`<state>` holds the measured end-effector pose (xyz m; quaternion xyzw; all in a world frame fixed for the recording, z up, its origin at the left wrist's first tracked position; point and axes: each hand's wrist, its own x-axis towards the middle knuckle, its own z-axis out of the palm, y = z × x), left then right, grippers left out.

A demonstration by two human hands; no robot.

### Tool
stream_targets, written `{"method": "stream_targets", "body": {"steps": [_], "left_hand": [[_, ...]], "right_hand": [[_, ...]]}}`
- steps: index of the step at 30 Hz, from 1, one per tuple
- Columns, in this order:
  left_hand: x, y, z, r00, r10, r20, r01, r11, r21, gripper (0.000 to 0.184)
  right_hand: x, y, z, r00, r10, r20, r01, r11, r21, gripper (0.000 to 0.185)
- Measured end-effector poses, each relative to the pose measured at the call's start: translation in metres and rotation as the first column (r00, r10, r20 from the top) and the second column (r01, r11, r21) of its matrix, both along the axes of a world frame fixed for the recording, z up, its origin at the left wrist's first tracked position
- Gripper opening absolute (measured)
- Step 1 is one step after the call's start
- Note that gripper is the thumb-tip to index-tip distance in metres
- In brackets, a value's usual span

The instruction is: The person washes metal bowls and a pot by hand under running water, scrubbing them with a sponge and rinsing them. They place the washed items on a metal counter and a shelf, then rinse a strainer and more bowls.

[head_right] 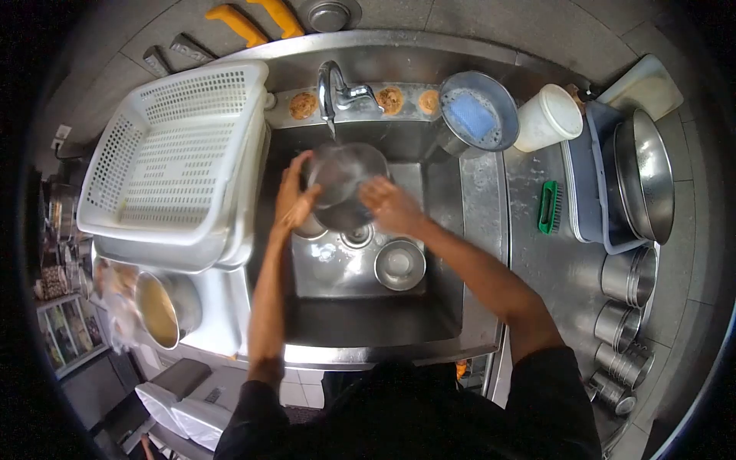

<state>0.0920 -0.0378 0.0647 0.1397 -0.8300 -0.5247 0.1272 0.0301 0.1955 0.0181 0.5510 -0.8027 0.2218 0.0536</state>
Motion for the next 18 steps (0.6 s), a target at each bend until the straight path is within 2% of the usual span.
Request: {"method": "stream_targets", "body": {"steps": [1, 2, 3, 4, 5, 6, 7, 8, 9, 10, 11, 12, 13, 14, 15, 16, 17, 18], "left_hand": [[-0.003, 0.009, 0.033, 0.98, -0.047, 0.194, 0.073, 0.989, -0.132, 0.07], [-0.003, 0.013, 0.049, 0.918, -0.063, 0.39, 0.168, 0.956, -0.241, 0.07], [-0.004, 0.009, 0.032, 0.979, -0.027, 0.202, 0.064, 0.982, -0.179, 0.072], [-0.001, 0.016, 0.039, 0.995, 0.088, 0.051, -0.088, 0.996, 0.006, 0.082], [0.007, 0.023, 0.029, 0.979, 0.19, -0.074, -0.184, 0.979, 0.083, 0.085], [0.018, 0.034, 0.01, 0.935, 0.297, -0.196, -0.266, 0.949, 0.171, 0.088], [0.028, 0.055, -0.018, 0.915, 0.345, -0.209, -0.284, 0.919, 0.273, 0.089], [0.036, 0.07, -0.046, 0.892, 0.394, -0.219, -0.298, 0.88, 0.368, 0.09], [0.043, 0.066, -0.061, 0.904, 0.413, -0.111, -0.28, 0.768, 0.576, 0.09], [0.037, 0.046, -0.06, 0.905, 0.409, -0.117, -0.277, 0.774, 0.569, 0.09], [0.034, 0.023, -0.06, 0.969, 0.24, -0.049, -0.191, 0.864, 0.467, 0.091], [0.037, 0.011, -0.058, 0.996, 0.075, 0.042, -0.085, 0.924, 0.373, 0.092], [0.033, 0.005, -0.007, 0.966, -0.071, 0.248, 0.038, 0.99, 0.136, 0.095], [0.031, 0.011, -0.003, 0.966, -0.066, 0.249, 0.031, 0.989, 0.143, 0.095], [0.029, 0.021, 0.0, 0.978, 0.058, 0.2, -0.103, 0.969, 0.226, 0.095], [0.025, 0.029, 0.003, 0.971, 0.183, 0.154, -0.223, 0.926, 0.306, 0.096], [0.027, 0.039, -0.037, 0.944, 0.326, -0.055, -0.294, 0.904, 0.311, 0.096], [0.033, 0.06, -0.054, 0.923, 0.365, -0.119, -0.285, 0.858, 0.427, 0.093]], "right_hand": [[-0.017, 0.005, -0.012, 0.979, 0.108, -0.175, -0.093, 0.992, 0.089, 0.029], [-0.017, -0.001, -0.013, 0.979, 0.116, -0.167, -0.102, 0.991, 0.089, 0.029], [-0.01, -0.01, -0.014, 0.988, 0.086, -0.126, -0.085, 0.996, 0.011, 0.029], [0.0, -0.017, -0.015, 0.995, 0.058, -0.077, -0.063, 0.996, -0.063, 0.029], [0.014, -0.026, -0.013, 0.999, 0.038, 0.005, -0.037, 0.992, -0.12, 0.031], [0.033, -0.039, -0.008, 0.999, 0.043, -0.002, -0.043, 0.992, -0.121, 0.031], [0.059, -0.054, -0.001, 0.938, -0.09, 0.334, 0.15, 0.976, -0.157, 0.035], [0.072, -0.062, 0.002, 0.75, -0.186, 0.634, 0.337, 0.933, -0.124, 0.04], [0.071, -0.062, -0.003, 0.753, -0.176, 0.633, 0.33, 0.935, -0.133, 0.04], [0.068, -0.058, -0.012, 0.823, -0.171, 0.541, 0.246, 0.967, -0.069, 0.039], [0.072, -0.045, -0.021, 0.877, -0.16, 0.452, 0.17, 0.985, 0.017, 0.039], [0.058, -0.028, -0.024, 0.873, -0.162, 0.46, 0.17, 0.985, 0.025, 0.039], [0.019, -0.012, -0.026, 0.992, -0.046, 0.117, 0.049, 0.999, -0.022, 0.036], [0.001, -0.003, -0.027, 0.969, 0.08, -0.233, -0.086, 0.996, -0.018, 0.034], [0.007, -0.004, -0.025, 0.97, 0.089, -0.225, -0.094, 0.995, -0.015, 0.034], [0.013, -0.011, -0.02, 0.992, 0.076, -0.096, -0.081, 0.995, -0.051, 0.033], [0.016, -0.02, -0.011, 0.997, 0.07, 0.026, -0.068, 0.994, -0.087, 0.032], [0.024, -0.033, 0.003, 0.997, 0.079, 0.011, -0.077, 0.993, -0.089, 0.032]]}}
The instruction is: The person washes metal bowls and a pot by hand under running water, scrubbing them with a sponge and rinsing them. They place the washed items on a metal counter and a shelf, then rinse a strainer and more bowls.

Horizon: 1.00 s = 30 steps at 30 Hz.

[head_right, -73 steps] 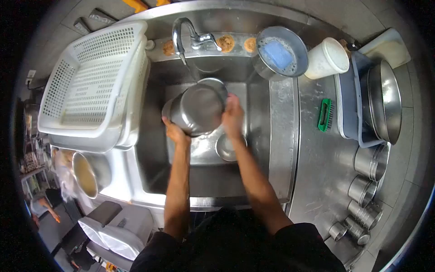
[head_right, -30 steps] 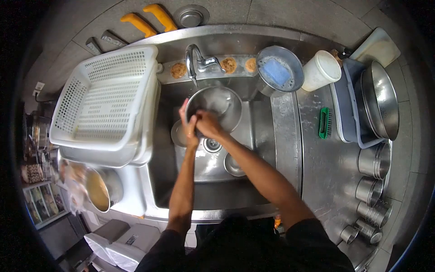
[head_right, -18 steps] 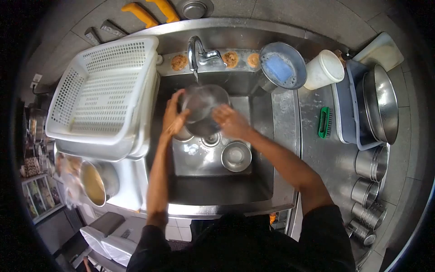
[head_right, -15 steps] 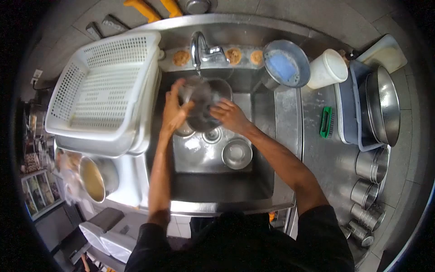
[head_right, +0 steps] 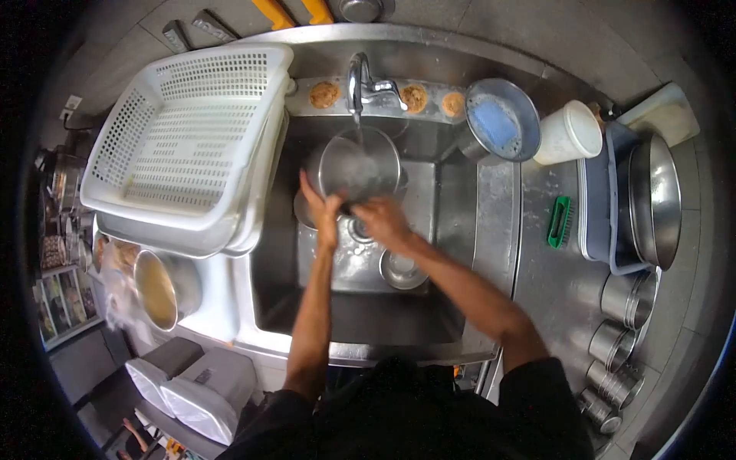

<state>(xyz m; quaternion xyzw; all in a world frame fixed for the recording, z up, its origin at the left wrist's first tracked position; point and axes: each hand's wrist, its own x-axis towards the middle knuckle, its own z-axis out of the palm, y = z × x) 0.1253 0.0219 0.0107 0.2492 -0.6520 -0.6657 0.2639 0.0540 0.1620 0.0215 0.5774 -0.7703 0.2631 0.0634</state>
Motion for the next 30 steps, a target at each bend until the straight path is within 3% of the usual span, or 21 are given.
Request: {"method": "stream_targets", "body": {"steps": [2, 3, 4, 5, 6, 10, 11, 12, 13, 14, 15, 16, 17, 19, 21, 22, 24, 26, 27, 28, 30], "left_hand": [[0.012, 0.019, -0.022, 0.998, -0.011, 0.068, -0.009, 0.956, 0.292, 0.088], [0.013, 0.009, -0.02, 0.993, -0.059, 0.099, 0.006, 0.882, 0.472, 0.084], [0.014, -0.008, -0.011, 0.953, -0.214, 0.213, 0.156, 0.953, 0.259, 0.083], [0.015, -0.025, -0.002, 0.891, -0.306, 0.335, 0.315, 0.949, 0.03, 0.082], [0.004, -0.038, 0.033, 0.765, -0.36, 0.534, 0.505, 0.849, -0.152, 0.082], [-0.018, -0.046, 0.022, 0.708, -0.3, 0.64, 0.436, 0.898, -0.061, 0.082], [-0.02, -0.054, 0.015, 0.807, -0.346, 0.478, 0.324, 0.937, 0.132, 0.088], [-0.022, -0.058, 0.009, 0.891, -0.341, 0.3, 0.233, 0.91, 0.342, 0.093], [-0.015, -0.053, 0.035, 0.88, -0.385, 0.279, 0.208, 0.84, 0.502, 0.099], [-0.011, -0.053, 0.011, 0.877, -0.387, 0.285, 0.206, 0.838, 0.505, 0.099], [-0.01, -0.057, -0.032, 0.796, -0.477, 0.372, 0.193, 0.783, 0.591, 0.098], [-0.012, -0.061, -0.053, 0.699, -0.565, 0.439, 0.168, 0.726, 0.667, 0.098], [-0.014, -0.044, -0.034, 0.723, -0.544, 0.426, 0.175, 0.74, 0.649, 0.102], [-0.025, -0.033, -0.008, 0.914, -0.393, 0.102, 0.132, 0.525, 0.841, 0.084], [-0.039, -0.034, -0.055, 0.916, -0.399, -0.047, 0.237, 0.443, 0.865, 0.057], [-0.049, -0.033, -0.05, 0.898, -0.438, -0.046, 0.298, 0.529, 0.795, 0.052], [-0.076, -0.037, -0.017, 0.885, -0.465, 0.006, 0.266, 0.516, 0.814, 0.059], [-0.108, -0.052, -0.026, 0.882, -0.448, 0.146, 0.177, 0.602, 0.779, 0.053], [-0.118, -0.053, -0.006, 0.792, -0.463, 0.396, 0.32, 0.869, 0.377, 0.053], [-0.127, -0.052, 0.002, 0.719, -0.334, 0.609, 0.488, 0.867, -0.099, 0.055], [-0.126, -0.029, 0.039, 0.734, -0.364, 0.573, 0.653, 0.61, -0.448, 0.051]], "right_hand": [[0.037, -0.018, 0.024, 0.784, -0.375, 0.495, 0.114, 0.871, 0.479, 0.045], [0.039, -0.009, 0.013, 0.869, -0.271, 0.415, 0.096, 0.913, 0.396, 0.045], [0.024, 0.009, -0.007, 0.864, -0.275, 0.422, 0.096, 0.913, 0.397, 0.045], [-0.002, 0.031, -0.028, 0.988, -0.118, 0.099, 0.088, 0.96, 0.265, 0.037], [-0.024, 0.04, -0.039, 0.962, 0.01, -0.273, 0.03, 0.989, 0.142, 0.03], [-0.03, 0.028, -0.005, 0.973, 0.083, -0.215, -0.05, 0.987, 0.156, 0.028], [-0.021, 0.021, 0.01, 0.987, 0.072, 0.141, -0.107, 0.96, 0.258, 0.026], [-0.013, 0.02, 0.019, 0.879, 0.015, 0.476, -0.197, 0.921, 0.335, 0.025], [-0.003, 0.02, 0.007, 0.708, -0.19, 0.68, -0.009, 0.961, 0.277, 0.033], [0.0, 0.023, -0.004, 0.702, -0.192, 0.685, -0.009, 0.96, 0.279, 0.033], [-0.002, 0.019, -0.002, 0.399, -0.229, 0.888, 0.314, 0.944, 0.103, 0.031], [-0.007, 0.015, 0.002, 0.075, -0.102, 0.992, 0.633, 0.773, 0.032, 0.03], [-0.014, 0.013, 0.012, -0.17, 0.067, 0.983, 0.763, 0.64, 0.089, 0.036], [-0.034, 0.016, -0.011, -0.209, 0.0, 0.978, 0.805, 0.568, 0.172, 0.041], [-0.043, 0.036, -0.06, -0.313, -0.137, 0.94, 0.835, 0.432, 0.341, 0.047], [-0.048, 0.049, -0.086, -0.347, -0.199, 0.917, 0.834, 0.382, 0.399, 0.049], [-0.046, 0.072, -0.114, 0.145, -0.641, 0.754, 0.735, 0.58, 0.351, 0.048], [-0.026, 0.073, -0.087, 0.134, -0.763, 0.632, 0.836, 0.43, 0.342, 0.043], [-0.019, 0.077, -0.077, 0.045, -0.693, 0.72, 0.871, 0.38, 0.312, 0.04], [-0.009, 0.082, -0.062, -0.039, -0.605, 0.795, 0.902, 0.322, 0.289, 0.038], [0.023, 0.096, -0.035, -0.167, -0.506, 0.846, 0.843, 0.372, 0.388, 0.037]]}}
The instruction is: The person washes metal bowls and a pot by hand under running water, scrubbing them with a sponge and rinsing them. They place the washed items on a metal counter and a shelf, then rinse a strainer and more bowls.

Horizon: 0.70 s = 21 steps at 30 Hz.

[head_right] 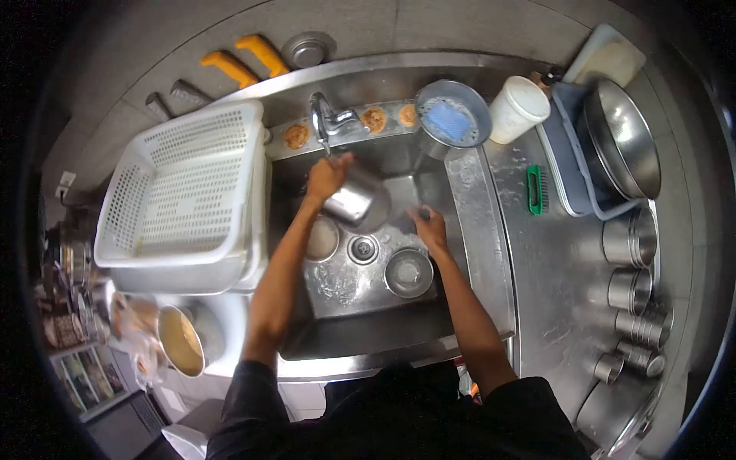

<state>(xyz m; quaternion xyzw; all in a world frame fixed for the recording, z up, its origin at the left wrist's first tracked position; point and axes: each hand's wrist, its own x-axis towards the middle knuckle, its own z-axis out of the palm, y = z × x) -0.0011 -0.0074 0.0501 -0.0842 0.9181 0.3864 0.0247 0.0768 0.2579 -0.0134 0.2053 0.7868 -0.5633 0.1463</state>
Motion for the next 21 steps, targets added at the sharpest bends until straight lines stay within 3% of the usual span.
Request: {"method": "stream_targets", "body": {"steps": [1, 2, 3, 5, 6, 8, 9, 10, 11, 12, 13, 15, 16, 17, 18, 20, 21], "left_hand": [[0.01, 0.014, 0.025, 0.99, -0.142, 0.012, 0.142, 0.977, -0.157, 0.052], [0.019, 0.023, 0.039, 0.961, -0.274, 0.044, 0.274, 0.91, -0.31, 0.053], [0.024, 0.027, 0.013, 0.936, -0.338, 0.1, 0.347, 0.835, -0.428, 0.044], [0.035, 0.023, 0.034, 0.935, -0.321, 0.152, 0.353, 0.807, -0.474, 0.039], [0.036, 0.018, 0.042, 0.934, -0.292, 0.207, 0.358, 0.779, -0.514, 0.035], [0.015, -0.022, 0.032, 0.893, -0.447, 0.047, 0.429, 0.819, -0.381, 0.041], [0.003, -0.031, 0.025, 0.897, -0.442, 0.027, 0.429, 0.853, -0.297, 0.041], [-0.015, -0.054, -0.013, 0.821, -0.558, -0.119, 0.52, 0.817, -0.249, 0.041], [-0.016, -0.053, -0.022, 0.856, -0.47, -0.216, 0.478, 0.878, -0.016, 0.04], [-0.004, -0.034, -0.005, 0.85, -0.387, -0.356, 0.393, 0.918, -0.059, 0.043], [-0.032, -0.063, -0.062, 0.894, -0.336, -0.295, 0.348, 0.938, -0.016, 0.045], [-0.012, -0.027, -0.03, 0.899, -0.387, -0.202, 0.389, 0.921, -0.035, 0.05], [-0.042, -0.052, -0.085, 0.927, -0.364, -0.087, 0.366, 0.931, 0.007, 0.052], [-0.041, -0.041, -0.066, 0.907, -0.421, -0.012, 0.418, 0.903, -0.097, 0.054], [-0.046, -0.035, -0.055, 0.846, -0.523, -0.103, 0.502, 0.846, -0.18, 0.053], [-0.026, 0.006, 0.021, 0.875, -0.483, 0.014, 0.448, 0.8, -0.399, 0.052], [-0.035, -0.007, 0.001, 0.887, -0.46, -0.038, 0.423, 0.843, -0.333, 0.053]], "right_hand": [[0.018, 0.007, 0.008, 0.998, 0.048, 0.029, -0.049, 0.998, 0.037, 0.038], [0.038, 0.017, 0.005, 0.97, 0.18, -0.164, -0.159, 0.978, 0.136, 0.038], [0.06, 0.028, 0.001, 0.889, 0.319, -0.33, -0.242, 0.936, 0.254, 0.038], [0.101, 0.047, 0.025, 0.899, 0.383, -0.214, -0.314, 0.902, 0.298, 0.04], [0.116, 0.053, 0.037, 0.914, 0.34, -0.222, -0.27, 0.917, 0.295, 0.04], [0.145, 0.074, 0.056, 0.933, 0.359, -0.016, -0.339, 0.896, 0.288, 0.032], [0.158, 0.085, 0.047, 0.915, 0.366, -0.168, -0.32, 0.914, 0.248, 0.032], [0.173, 0.092, 0.038, 0.881, 0.353, -0.315, -0.293, 0.93, 0.223, 0.032], [0.187, 0.095, 0.041, 0.888, 0.364, -0.28, -0.296, 0.92, 0.257, 0.031], [0.196, 0.096, 0.044, 0.895, 0.377, -0.24, -0.306, 0.908, 0.285, 0.029], [0.204, 0.097, 0.038, 0.882, 0.359, -0.306, -0.276, 0.919, 0.282, 0.029], [0.22, 0.104, 0.029, 0.876, 0.302, -0.376, -0.2, 0.937, 0.286, 0.028], [0.224, 0.103, 0.028, 0.873, 0.352, -0.339, -0.248, 0.917, 0.314, 0.028], [0.226, 0.105, 0.027, 0.861, 0.41, -0.301, -0.306, 0.89, 0.338, 0.028], [0.226, 0.108, 0.025, 0.87, 0.382, -0.312, -0.277, 0.901, 0.333, 0.028], [0.226, 0.107, 0.022, 0.852, 0.437, -0.287, -0.315, 0.867, 0.387, 0.029], [0.226, 0.11, 0.034, 0.869, 0.42, -0.263, -0.321, 0.882, 0.346, 0.027]]}}
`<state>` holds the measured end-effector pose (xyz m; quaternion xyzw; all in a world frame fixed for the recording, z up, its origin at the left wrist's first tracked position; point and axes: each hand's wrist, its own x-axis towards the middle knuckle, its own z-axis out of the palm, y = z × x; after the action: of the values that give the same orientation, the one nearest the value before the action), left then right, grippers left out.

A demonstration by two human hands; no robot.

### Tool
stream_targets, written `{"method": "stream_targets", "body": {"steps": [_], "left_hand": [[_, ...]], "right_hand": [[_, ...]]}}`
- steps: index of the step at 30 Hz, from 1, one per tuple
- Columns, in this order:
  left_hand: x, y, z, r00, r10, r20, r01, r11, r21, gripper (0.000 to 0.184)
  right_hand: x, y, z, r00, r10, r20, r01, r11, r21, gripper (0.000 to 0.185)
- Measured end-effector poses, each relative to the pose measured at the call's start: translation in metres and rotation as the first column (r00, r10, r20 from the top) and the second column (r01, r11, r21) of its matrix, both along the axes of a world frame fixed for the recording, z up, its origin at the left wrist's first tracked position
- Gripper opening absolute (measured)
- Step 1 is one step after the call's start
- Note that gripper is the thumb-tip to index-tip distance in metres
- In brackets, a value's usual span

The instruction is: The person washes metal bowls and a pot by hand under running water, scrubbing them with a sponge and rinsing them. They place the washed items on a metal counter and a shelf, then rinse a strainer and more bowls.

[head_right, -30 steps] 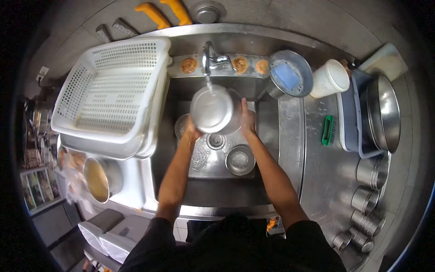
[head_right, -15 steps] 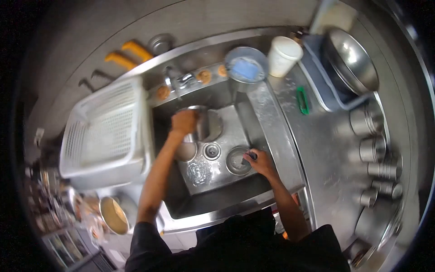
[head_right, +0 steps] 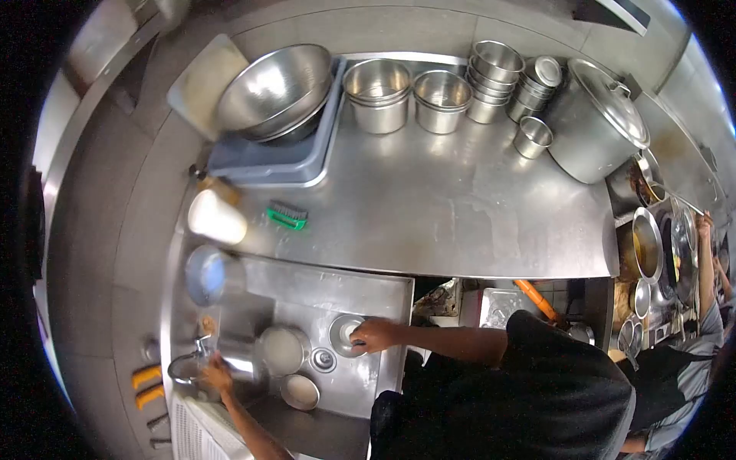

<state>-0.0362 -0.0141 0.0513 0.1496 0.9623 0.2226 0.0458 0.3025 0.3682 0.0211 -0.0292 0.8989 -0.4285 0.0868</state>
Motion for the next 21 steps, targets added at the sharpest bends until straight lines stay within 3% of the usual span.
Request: {"method": "stream_targets", "body": {"steps": [1, 2, 3, 4, 5, 6, 7, 9, 11, 14, 17, 18, 19, 20, 21], "left_hand": [[-0.007, -0.019, -0.022, 1.0, 0.027, -0.012, -0.026, 0.996, 0.091, 0.055], [0.013, -0.012, -0.022, 0.997, -0.016, -0.08, 0.039, 0.955, 0.295, 0.056], [-0.015, -0.065, -0.093, 0.996, 0.011, -0.094, 0.021, 0.945, 0.327, 0.051], [0.04, -0.023, -0.045, 0.962, 0.01, 0.272, -0.181, 0.769, 0.613, 0.049], [0.068, -0.017, -0.044, 0.856, -0.071, 0.512, -0.391, 0.561, 0.73, 0.052], [0.08, -0.031, -0.055, 0.777, 0.052, 0.627, -0.472, 0.708, 0.525, 0.056], [0.099, -0.024, -0.055, 0.704, 0.11, 0.701, -0.539, 0.725, 0.428, 0.055], [0.115, 0.036, -0.037, 0.631, 0.061, 0.774, -0.615, 0.647, 0.45, 0.053], [0.099, 0.121, -0.006, 0.622, -0.094, 0.778, -0.603, 0.577, 0.551, 0.051], [0.058, 0.304, 0.085, 0.7, -0.355, 0.62, -0.424, 0.493, 0.76, 0.049], [0.07, 0.499, 0.203, 0.82, -0.485, 0.305, -0.105, 0.397, 0.912, 0.047], [0.098, 0.547, 0.242, 0.686, -0.687, 0.241, 0.096, 0.414, 0.905, 0.041], [0.137, 0.604, 0.276, 0.641, -0.765, 0.057, 0.42, 0.412, 0.809, 0.038], [0.149, 0.657, 0.269, 0.495, -0.859, -0.127, 0.619, 0.246, 0.746, 0.034], [0.167, 0.698, 0.268, 0.458, -0.846, -0.273, 0.842, 0.315, 0.438, 0.03]], "right_hand": [[0.0, 0.003, 0.003, 1.0, -0.012, -0.005, 0.012, 1.0, -0.001, 0.027], [0.002, 0.003, 0.004, 0.998, -0.02, -0.061, 0.02, 1.0, -0.009, 0.027], [0.003, 0.003, 0.004, 0.993, -0.029, -0.116, 0.027, 0.999, -0.019, 0.026], [0.002, 0.004, -0.004, 0.992, 0.021, -0.125, -0.025, 0.999, -0.028, 0.026], [0.004, 0.006, -0.003, 0.99, 0.009, -0.138, -0.019, 0.998, -0.068, 0.027], [0.005, 0.007, -0.004, 0.99, 0.013, -0.14, -0.024, 0.997, -0.076, 0.027], [0.005, 0.007, -0.005, 0.99, 0.018, -0.142, -0.03, 0.996, -0.082, 0.027], [0.006, 0.008, -0.009, 0.991, 0.033, -0.131, -0.046, 0.994, -0.095, 0.027], [0.007, 0.007, -0.011, 0.981, -0.007, -0.192, -0.019, 0.991, -0.131, 0.028], [0.008, 0.014, -0.003, 0.988, 0.02, -0.152, -0.041, 0.989, -0.142, 0.027], [0.009, 0.017, 0.002, 0.991, 0.022, -0.13, -0.042, 0.988, -0.152, 0.027], [0.008, 0.009, -0.014, 0.986, 0.007, -0.165, -0.031, 0.989, -0.142, 0.026], [0.01, 0.007, -0.019, 0.976, -0.023, -0.216, -0.011, 0.988, -0.152, 0.025], [0.009, 0.001, -0.028, 0.969, -0.035, -0.246, -0.009, 0.984, -0.176, 0.026], [0.006, -0.001, -0.035, 0.962, -0.046, -0.27, -0.009, 0.98, -0.199, 0.026]]}}
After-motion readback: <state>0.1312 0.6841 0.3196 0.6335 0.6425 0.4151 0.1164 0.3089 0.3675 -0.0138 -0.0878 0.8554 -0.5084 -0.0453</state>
